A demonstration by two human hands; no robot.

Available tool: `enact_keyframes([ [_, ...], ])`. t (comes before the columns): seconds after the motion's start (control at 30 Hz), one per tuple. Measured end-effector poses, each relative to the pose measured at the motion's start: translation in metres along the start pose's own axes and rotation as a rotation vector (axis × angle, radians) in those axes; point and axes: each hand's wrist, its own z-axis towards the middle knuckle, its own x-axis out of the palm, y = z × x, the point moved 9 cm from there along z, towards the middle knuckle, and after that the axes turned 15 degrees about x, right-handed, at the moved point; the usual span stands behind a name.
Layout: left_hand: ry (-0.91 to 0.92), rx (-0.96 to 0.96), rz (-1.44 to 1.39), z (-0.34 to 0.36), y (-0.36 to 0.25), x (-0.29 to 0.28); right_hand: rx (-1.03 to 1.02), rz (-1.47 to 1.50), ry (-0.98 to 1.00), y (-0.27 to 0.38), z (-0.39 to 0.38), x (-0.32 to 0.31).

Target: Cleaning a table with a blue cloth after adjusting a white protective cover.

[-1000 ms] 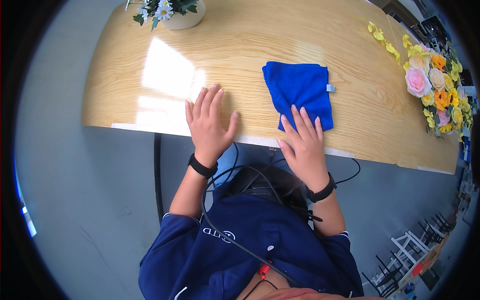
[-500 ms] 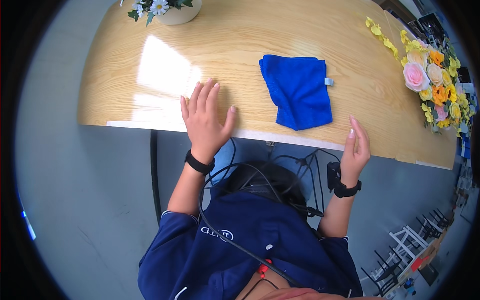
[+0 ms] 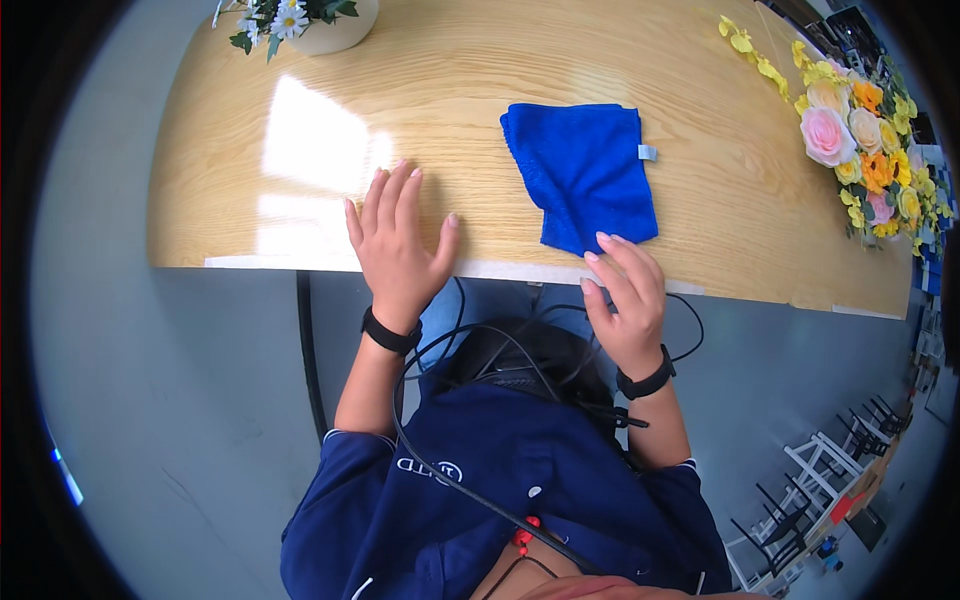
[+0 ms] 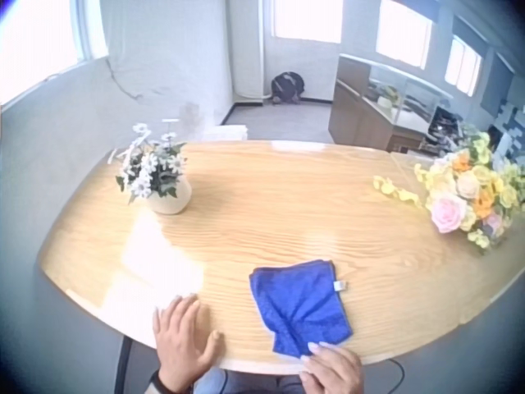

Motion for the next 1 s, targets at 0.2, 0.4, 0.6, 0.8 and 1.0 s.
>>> enact_keyframes([
  [0.2, 0.005, 0.002, 0.013, 0.0, 0.0, 0.0, 0.144, 0.033, -0.046, -0.015, 0.005, 0.001],
  [0.4, 0.015, -0.005, 0.013, -0.002, 0.001, 0.001, 0.115, -0.025, -0.018, -0.011, 0.008, 0.006],
  [0.6, -0.004, 0.03, 0.025, 0.0, -0.002, 0.0, 0.119, -0.017, -0.022, -0.011, 0.009, 0.005],
  [0.8, -0.003, 0.032, 0.028, 0.0, -0.002, 0.0, 0.117, -0.001, -0.044, -0.013, 0.01, 0.004],
  [1.0, 0.003, 0.03, 0.03, 0.0, -0.001, 0.001, 0.117, 0.022, -0.056, -0.014, 0.01, 0.003],
])
